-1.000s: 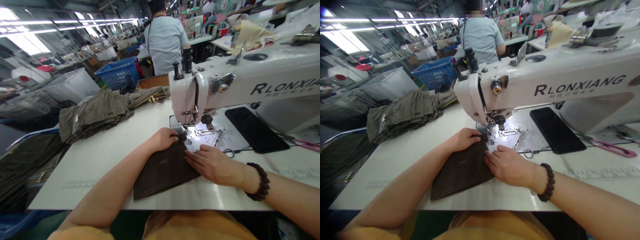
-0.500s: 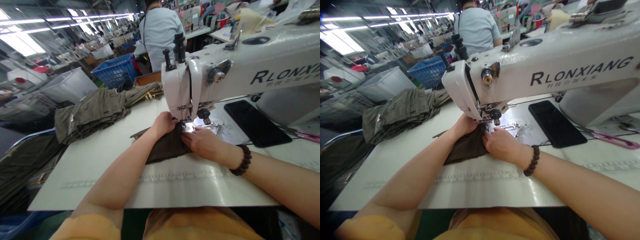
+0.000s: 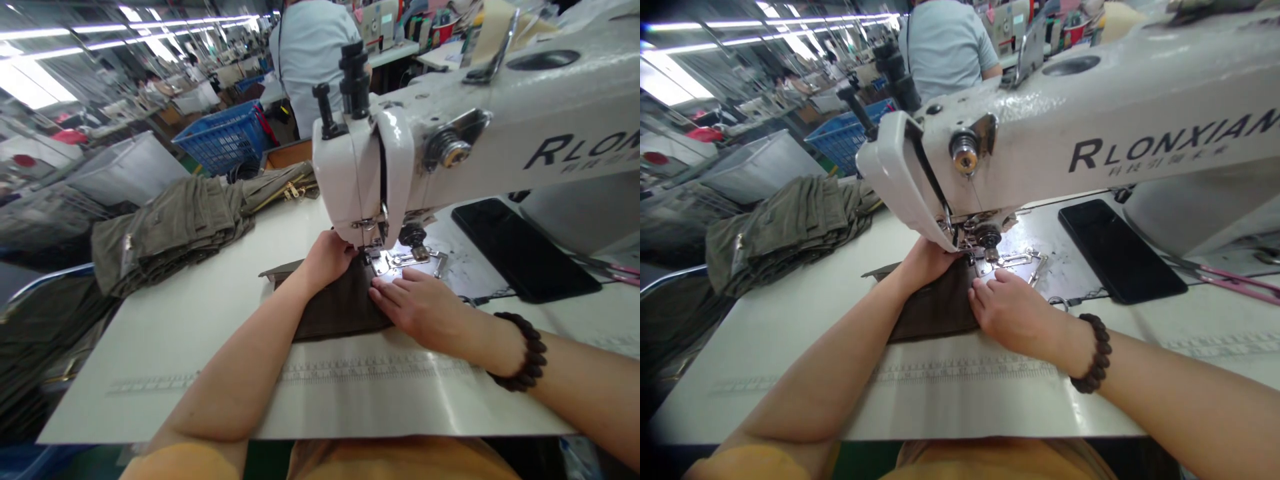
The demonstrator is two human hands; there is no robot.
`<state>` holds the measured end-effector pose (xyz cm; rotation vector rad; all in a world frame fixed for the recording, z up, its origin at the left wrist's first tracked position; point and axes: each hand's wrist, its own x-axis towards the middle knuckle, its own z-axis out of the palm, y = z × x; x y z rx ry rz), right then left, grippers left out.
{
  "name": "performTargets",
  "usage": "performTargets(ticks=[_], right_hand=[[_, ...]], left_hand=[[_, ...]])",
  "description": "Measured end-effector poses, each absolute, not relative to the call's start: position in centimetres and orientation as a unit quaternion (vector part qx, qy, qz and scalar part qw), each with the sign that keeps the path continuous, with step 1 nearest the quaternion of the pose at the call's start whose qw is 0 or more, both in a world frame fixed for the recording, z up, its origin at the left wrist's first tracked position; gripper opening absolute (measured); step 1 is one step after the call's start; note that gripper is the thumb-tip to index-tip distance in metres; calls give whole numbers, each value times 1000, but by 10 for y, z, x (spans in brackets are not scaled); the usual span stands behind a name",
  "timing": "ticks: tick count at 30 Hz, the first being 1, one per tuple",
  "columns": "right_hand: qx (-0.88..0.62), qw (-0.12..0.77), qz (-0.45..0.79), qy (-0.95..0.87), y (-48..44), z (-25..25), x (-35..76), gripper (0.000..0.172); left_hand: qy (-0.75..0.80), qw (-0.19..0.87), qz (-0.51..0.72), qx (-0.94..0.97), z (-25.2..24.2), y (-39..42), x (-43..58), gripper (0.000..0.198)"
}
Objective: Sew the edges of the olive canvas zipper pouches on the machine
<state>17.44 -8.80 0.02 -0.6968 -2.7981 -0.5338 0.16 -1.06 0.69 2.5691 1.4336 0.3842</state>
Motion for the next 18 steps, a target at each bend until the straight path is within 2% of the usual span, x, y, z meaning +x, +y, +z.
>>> performTargets(ticks=[9,18], right_hand=[[-235,122,-185,-947,-90,3,170,31],[-220,127,-197,-947,-91,0,167,34]], left_hand=[[417,82,151,892,-11,1,0,24],[406,74,80,908,4,2,1,23]])
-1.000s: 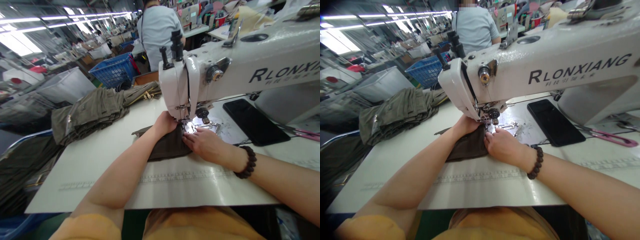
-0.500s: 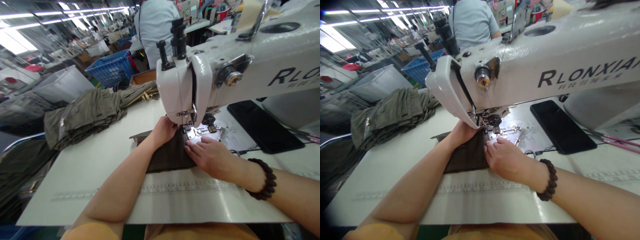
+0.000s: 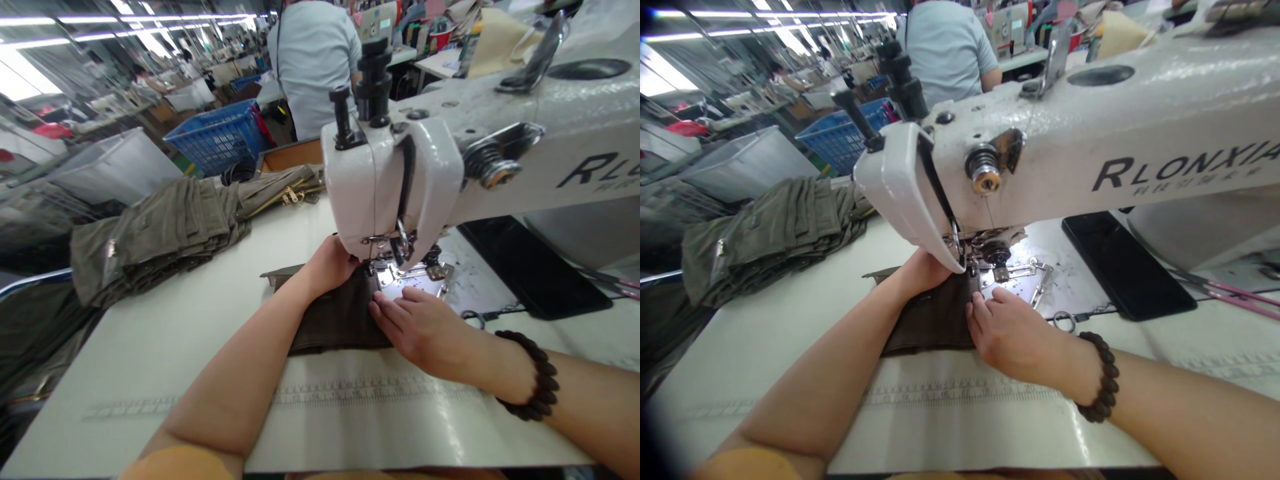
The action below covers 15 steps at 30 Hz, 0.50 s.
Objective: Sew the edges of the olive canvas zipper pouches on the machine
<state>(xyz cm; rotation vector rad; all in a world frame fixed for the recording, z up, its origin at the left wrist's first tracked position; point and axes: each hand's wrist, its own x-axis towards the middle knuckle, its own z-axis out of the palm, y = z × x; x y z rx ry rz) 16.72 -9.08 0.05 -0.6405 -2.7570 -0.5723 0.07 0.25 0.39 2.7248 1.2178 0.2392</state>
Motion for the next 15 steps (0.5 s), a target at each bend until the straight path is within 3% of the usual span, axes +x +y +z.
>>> performTargets(ticks=[15], right_hand=[[-224,121,-187,-949,-92,0,165,34]], left_hand=[[431,130,135,883,2,1,1,12]])
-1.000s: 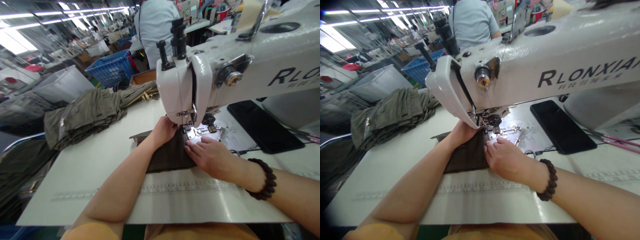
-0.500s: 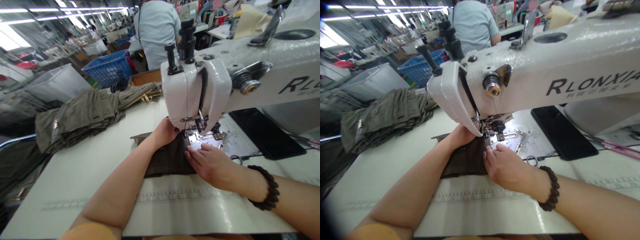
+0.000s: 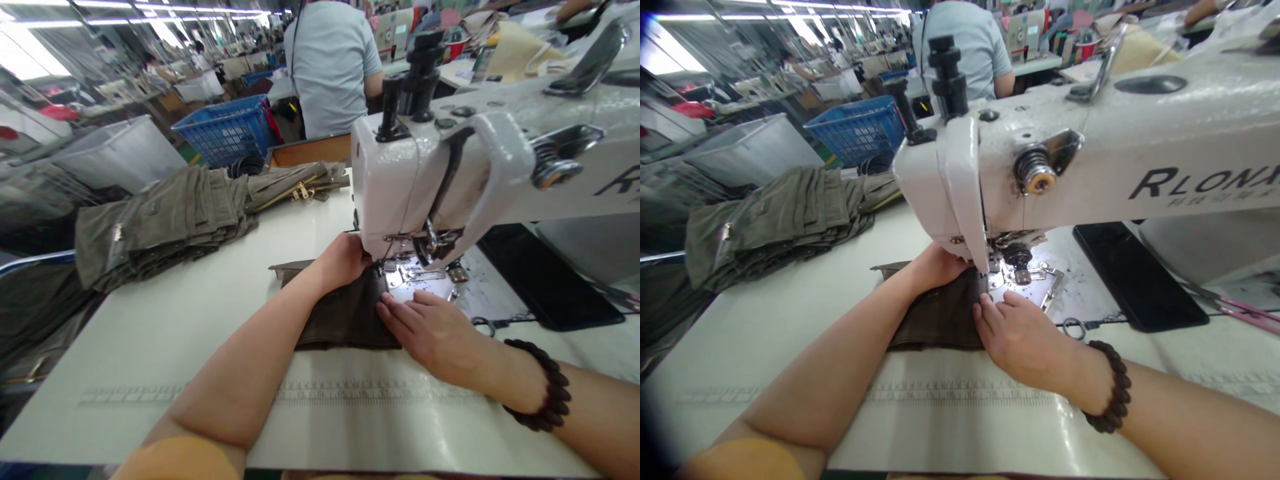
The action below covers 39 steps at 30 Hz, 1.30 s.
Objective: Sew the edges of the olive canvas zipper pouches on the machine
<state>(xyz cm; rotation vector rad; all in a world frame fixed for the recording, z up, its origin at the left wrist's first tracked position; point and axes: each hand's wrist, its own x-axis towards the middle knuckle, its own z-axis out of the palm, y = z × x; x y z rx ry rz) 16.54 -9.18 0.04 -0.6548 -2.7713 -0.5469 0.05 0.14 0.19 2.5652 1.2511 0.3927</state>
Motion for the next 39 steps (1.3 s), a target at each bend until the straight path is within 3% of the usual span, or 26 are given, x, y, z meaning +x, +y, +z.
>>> performTargets(ticks=[22,39], right_hand=[[-212,125,-189,-951,-93,-2,166,32],[-268,101,-174,-942,-83,-4,166,36]], left_hand=[[410,183,129,884,8,4,-2,18],[406,135,157,890,-8,13,-4,23]])
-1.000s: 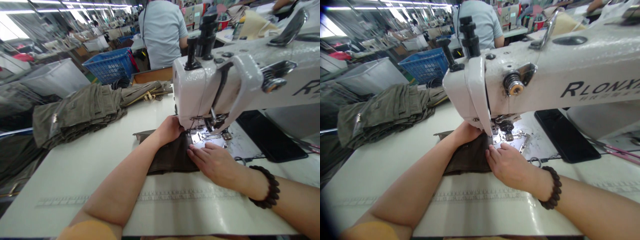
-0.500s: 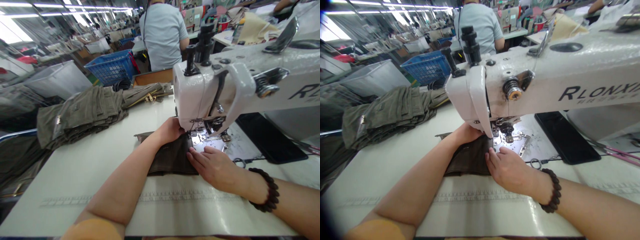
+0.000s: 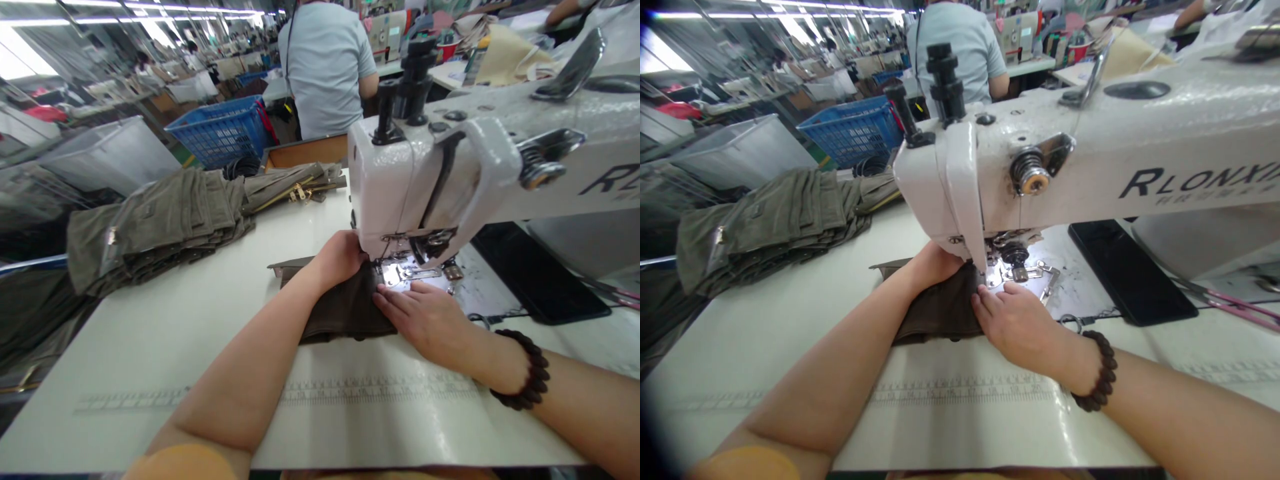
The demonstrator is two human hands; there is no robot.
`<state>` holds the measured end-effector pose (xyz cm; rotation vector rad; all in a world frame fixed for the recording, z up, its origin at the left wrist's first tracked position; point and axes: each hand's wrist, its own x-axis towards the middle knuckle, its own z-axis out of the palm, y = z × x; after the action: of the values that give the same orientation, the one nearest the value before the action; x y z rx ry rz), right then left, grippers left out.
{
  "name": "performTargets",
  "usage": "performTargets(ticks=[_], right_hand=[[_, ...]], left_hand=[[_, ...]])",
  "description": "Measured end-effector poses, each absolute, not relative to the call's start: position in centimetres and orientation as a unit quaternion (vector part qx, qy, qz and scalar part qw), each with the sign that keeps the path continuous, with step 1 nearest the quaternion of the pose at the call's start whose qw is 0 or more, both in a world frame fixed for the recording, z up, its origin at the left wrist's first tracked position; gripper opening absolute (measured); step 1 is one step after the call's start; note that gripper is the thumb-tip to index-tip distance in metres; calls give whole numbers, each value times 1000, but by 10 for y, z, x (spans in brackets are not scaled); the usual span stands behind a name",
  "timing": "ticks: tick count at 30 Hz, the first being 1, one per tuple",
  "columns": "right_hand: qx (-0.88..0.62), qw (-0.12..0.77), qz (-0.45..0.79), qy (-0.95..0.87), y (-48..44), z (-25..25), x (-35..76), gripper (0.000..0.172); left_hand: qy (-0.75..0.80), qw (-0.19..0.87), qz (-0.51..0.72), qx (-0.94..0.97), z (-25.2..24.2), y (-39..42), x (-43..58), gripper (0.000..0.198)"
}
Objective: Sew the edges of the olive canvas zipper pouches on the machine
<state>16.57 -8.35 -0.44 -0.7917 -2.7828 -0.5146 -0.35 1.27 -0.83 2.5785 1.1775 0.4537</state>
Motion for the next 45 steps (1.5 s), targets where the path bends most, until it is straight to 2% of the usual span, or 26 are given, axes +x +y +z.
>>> performTargets(ticks=[6,10,13,17,20,23,28,33,38,45], right_hand=[[-287,104,-169,-937,-78,-6,165,31],[-298,77,-149,-940,-76,-8,165,32],[-304,79,-65,-947,-71,3,178,31],[-301,66,99,-946,-57,28,216,41],[-326,64,135,-933,-49,32,231,35],[-369,92,78,-922,-49,21,219,22],[-466,127,-92,-871,-56,6,186,20],[-288,147,-119,-939,-69,9,193,17],[-157,157,-142,-965,-83,6,192,20],[-152,152,-127,-968,-86,4,189,24]], left_hand=[[425,118,158,883,-16,16,-2,26],[440,100,128,883,-2,6,-7,24],[452,86,84,884,21,-19,-12,19],[384,96,35,917,36,-63,-15,43],[356,105,58,927,29,-83,-15,40],[363,133,109,916,18,-87,-16,27],[400,215,202,868,17,-78,-17,24],[456,268,235,816,21,-73,-16,22],[376,235,292,848,13,-79,-17,20],[301,143,307,891,-1,-87,-16,17]])
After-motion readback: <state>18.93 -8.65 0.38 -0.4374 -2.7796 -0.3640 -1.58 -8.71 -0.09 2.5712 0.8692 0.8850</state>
